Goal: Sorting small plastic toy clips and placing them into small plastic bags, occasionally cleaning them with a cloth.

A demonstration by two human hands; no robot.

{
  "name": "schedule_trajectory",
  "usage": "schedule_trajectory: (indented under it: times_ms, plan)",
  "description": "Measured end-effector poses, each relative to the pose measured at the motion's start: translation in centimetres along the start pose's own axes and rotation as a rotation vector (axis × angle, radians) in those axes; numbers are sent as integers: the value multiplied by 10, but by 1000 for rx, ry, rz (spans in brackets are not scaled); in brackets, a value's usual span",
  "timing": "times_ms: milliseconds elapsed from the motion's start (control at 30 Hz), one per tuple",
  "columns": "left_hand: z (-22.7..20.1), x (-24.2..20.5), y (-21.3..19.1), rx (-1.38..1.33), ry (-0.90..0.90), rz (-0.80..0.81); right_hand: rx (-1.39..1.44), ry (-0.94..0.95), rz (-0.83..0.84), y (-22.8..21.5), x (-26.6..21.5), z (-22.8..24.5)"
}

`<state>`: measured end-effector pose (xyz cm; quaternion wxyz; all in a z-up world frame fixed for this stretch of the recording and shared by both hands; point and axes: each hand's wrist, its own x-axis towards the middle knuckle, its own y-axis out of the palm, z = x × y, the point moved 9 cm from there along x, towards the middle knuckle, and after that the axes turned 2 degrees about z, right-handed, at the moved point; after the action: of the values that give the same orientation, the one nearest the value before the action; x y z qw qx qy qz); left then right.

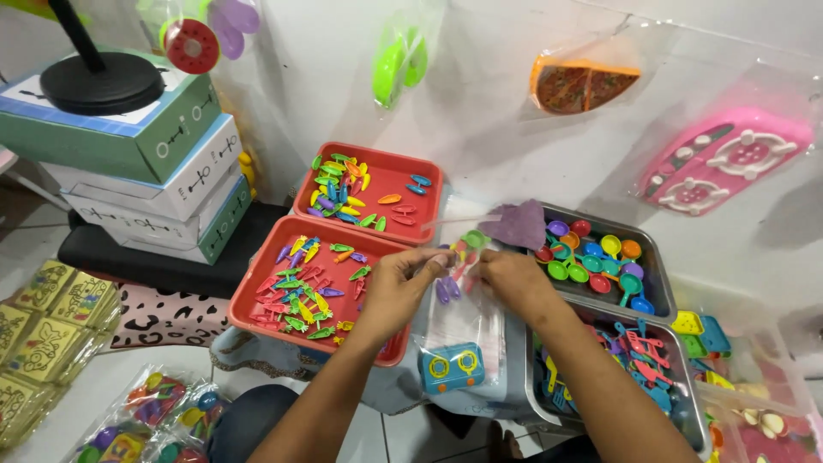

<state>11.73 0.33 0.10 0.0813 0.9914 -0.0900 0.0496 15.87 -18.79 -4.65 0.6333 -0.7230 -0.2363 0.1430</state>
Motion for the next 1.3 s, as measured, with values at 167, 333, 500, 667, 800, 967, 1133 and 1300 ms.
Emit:
schedule_trajectory:
  times_ms: [167,333,500,667,800,967,1133,1300]
  plan:
    - [-7,-2,-3,55,9,-22,-107,-165,-12,-19,6,18]
    - [-2,0,-7,90,6,-36,-188,-324,-19,-15,9,33]
    - [-10,-3,-10,101,16,-37,-9,-225,53,-4,14,26]
    - [-2,-1,-13,110,15,-44,479,-36,73,-12,14,3]
    - [-1,1,-14,123,21,-58,1271,180,95,18,9,-24]
    - [-5,-1,-15,99,8,-66,1662,270,-33,33,6,-40]
    - [-3,0,-14,93,-1,-66,2032,365,-26,42,-1,-38]
    - [1,1,-14,107,-14,-75,2012,539,111,41,-8,-21]
